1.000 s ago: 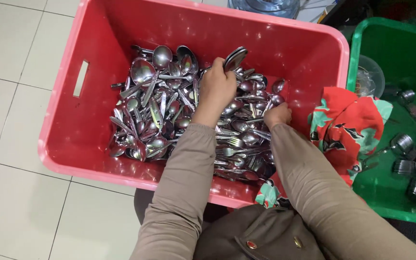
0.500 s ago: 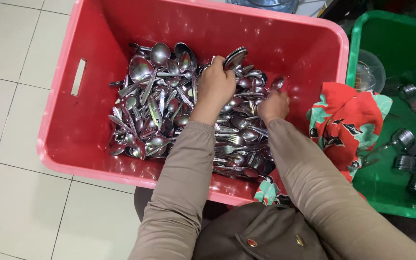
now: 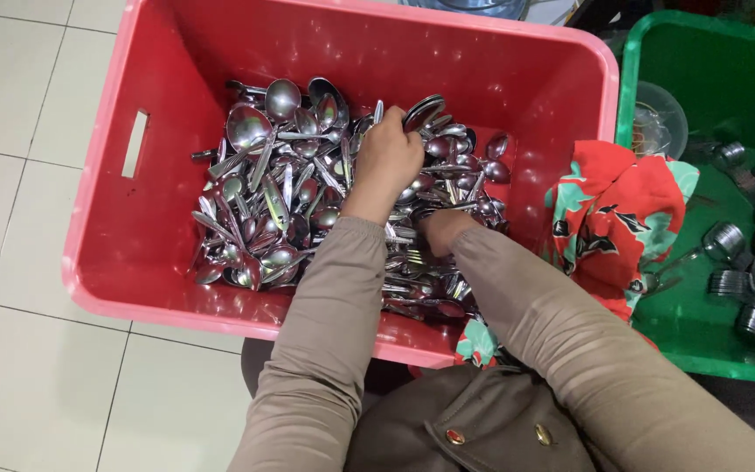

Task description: Sorting and wiping metal spoons from a bin.

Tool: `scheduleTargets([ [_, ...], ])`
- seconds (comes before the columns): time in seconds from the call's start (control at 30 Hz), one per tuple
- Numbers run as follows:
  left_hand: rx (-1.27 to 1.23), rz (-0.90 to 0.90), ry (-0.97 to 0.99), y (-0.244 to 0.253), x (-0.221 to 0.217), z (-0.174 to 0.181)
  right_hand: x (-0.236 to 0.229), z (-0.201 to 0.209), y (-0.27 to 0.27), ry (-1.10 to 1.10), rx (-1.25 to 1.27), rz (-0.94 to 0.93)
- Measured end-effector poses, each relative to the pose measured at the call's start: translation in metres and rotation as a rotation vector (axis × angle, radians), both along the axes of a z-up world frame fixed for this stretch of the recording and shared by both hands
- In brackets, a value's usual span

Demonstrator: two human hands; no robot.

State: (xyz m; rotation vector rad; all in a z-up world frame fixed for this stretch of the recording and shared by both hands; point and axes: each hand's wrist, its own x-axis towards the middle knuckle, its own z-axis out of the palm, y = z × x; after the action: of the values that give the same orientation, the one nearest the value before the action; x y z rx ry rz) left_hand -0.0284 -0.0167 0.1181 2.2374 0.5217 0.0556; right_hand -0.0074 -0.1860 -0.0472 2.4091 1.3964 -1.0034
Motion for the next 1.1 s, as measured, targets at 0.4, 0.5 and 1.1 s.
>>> scheduleTargets([
  [0.4,0.02,-0.009,0.005,0.001,0.005,-0.004,-0.003,0.026,0.005,0.107,-0.032,-0.23],
  [0.5,0.003,-0.01,0.005,0.0,-0.001,0.003,0.017,-0.027,0.007,0.05,0.098,-0.315],
  [1.1,-0.089,-0.002,0.196,0.012,0.004,-0.019,0.07,0.136,0.013,0.617,0.741,-0.798],
])
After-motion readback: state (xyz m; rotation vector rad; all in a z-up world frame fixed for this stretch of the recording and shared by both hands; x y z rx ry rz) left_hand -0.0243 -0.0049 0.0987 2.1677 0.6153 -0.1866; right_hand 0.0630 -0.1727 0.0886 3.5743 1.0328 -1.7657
